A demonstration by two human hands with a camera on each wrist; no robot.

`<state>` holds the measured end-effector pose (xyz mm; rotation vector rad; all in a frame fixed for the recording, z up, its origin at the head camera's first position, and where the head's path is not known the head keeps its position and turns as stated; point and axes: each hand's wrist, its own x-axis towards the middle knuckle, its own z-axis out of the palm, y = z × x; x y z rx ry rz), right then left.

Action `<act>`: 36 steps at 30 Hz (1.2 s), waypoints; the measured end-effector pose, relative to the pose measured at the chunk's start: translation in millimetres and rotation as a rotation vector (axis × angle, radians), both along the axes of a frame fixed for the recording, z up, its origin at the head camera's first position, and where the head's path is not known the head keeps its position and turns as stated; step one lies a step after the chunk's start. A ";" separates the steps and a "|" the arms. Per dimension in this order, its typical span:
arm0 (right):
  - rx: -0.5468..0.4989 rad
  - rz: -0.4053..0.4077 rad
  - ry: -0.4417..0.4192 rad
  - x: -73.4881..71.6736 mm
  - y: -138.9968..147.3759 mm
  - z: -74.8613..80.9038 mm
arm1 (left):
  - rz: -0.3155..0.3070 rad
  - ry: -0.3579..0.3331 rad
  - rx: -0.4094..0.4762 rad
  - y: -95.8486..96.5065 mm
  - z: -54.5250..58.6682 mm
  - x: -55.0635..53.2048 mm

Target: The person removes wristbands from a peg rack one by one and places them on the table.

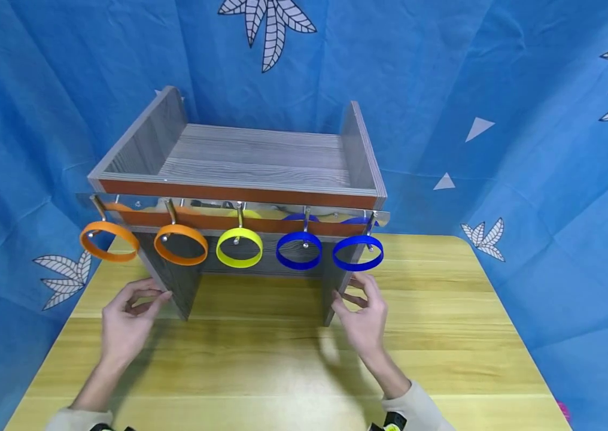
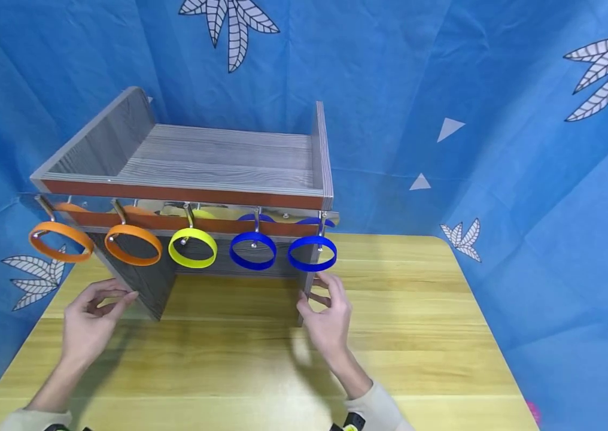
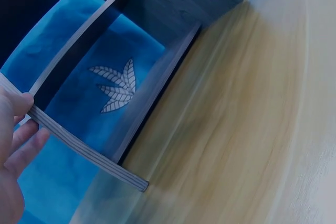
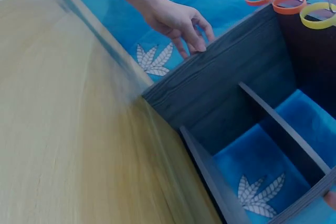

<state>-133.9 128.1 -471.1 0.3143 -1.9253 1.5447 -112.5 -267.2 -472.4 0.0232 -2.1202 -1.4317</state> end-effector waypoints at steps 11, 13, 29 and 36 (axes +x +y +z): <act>-0.023 -0.039 0.011 -1.4 16.5 -1.4 | -0.044 0.041 0.031 18.1 -4.0 -3.3; -0.026 -0.041 0.013 -1.8 19.5 -1.2 | -0.047 0.047 0.038 22.0 -4.2 -3.8; -0.043 -0.108 -0.020 -4.2 44.5 2.0 | -0.081 0.054 0.036 50.6 -5.0 -7.8; -0.020 -0.129 0.014 -9.6 56.4 1.4 | -0.097 0.034 0.050 62.2 -3.4 -10.7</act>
